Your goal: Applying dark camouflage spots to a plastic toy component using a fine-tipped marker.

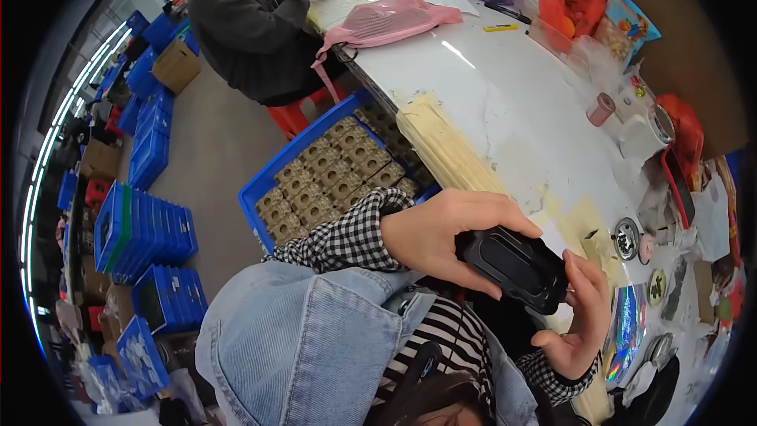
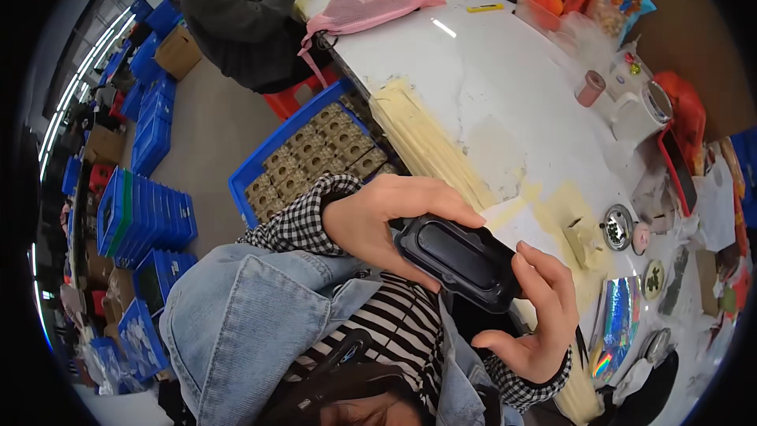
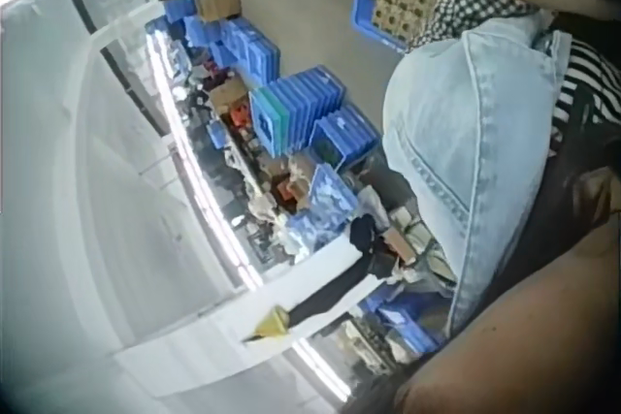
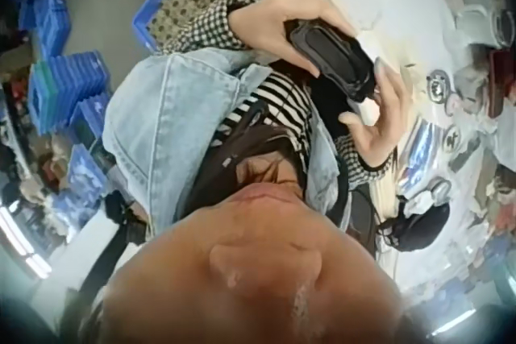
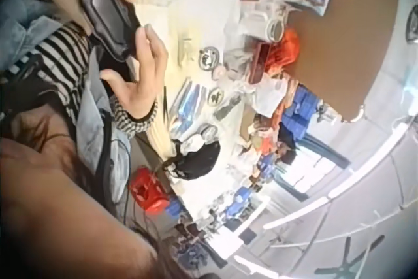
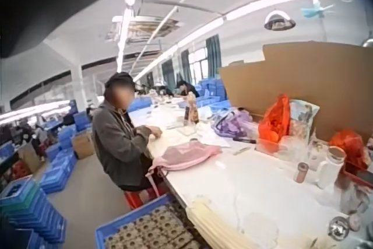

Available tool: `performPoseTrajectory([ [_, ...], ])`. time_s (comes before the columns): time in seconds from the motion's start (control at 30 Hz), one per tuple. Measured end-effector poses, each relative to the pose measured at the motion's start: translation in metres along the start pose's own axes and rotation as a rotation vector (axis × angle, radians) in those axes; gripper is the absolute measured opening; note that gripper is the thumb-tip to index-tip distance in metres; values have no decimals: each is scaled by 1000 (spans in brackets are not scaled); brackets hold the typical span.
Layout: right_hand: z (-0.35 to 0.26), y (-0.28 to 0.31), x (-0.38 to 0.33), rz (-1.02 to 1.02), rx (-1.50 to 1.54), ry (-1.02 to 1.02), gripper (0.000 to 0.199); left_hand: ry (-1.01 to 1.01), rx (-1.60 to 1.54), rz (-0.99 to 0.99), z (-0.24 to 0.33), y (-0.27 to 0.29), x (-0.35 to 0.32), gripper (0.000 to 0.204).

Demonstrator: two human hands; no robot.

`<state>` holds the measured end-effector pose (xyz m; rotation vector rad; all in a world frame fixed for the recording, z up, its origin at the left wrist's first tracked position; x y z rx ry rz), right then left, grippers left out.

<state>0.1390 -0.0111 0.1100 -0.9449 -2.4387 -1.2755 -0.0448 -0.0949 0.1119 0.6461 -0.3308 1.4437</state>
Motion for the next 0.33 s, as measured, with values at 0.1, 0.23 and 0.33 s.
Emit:
performPoseTrajectory([
  [0.1,-5,-3,-1,77,-203,111,67,-33,8,2,6,-4,6,64],
  [0.23,-8,4,-8,77,-108,85,61,-107,30,-19,13,-9,4,65],
  [0.33,-10,3,-9,110,-61,12,62,-217,73,9,16,-6,-3,63],
])
Point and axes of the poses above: each hand's wrist, its own x-axis towards the middle knuckle, its own y-axis out of the back of the hand, z = x × y, the point moved 5 cm from there along x, towards the middle knuckle, and after that the axes turned 15 degrees about -x, right-handed, at the moved point
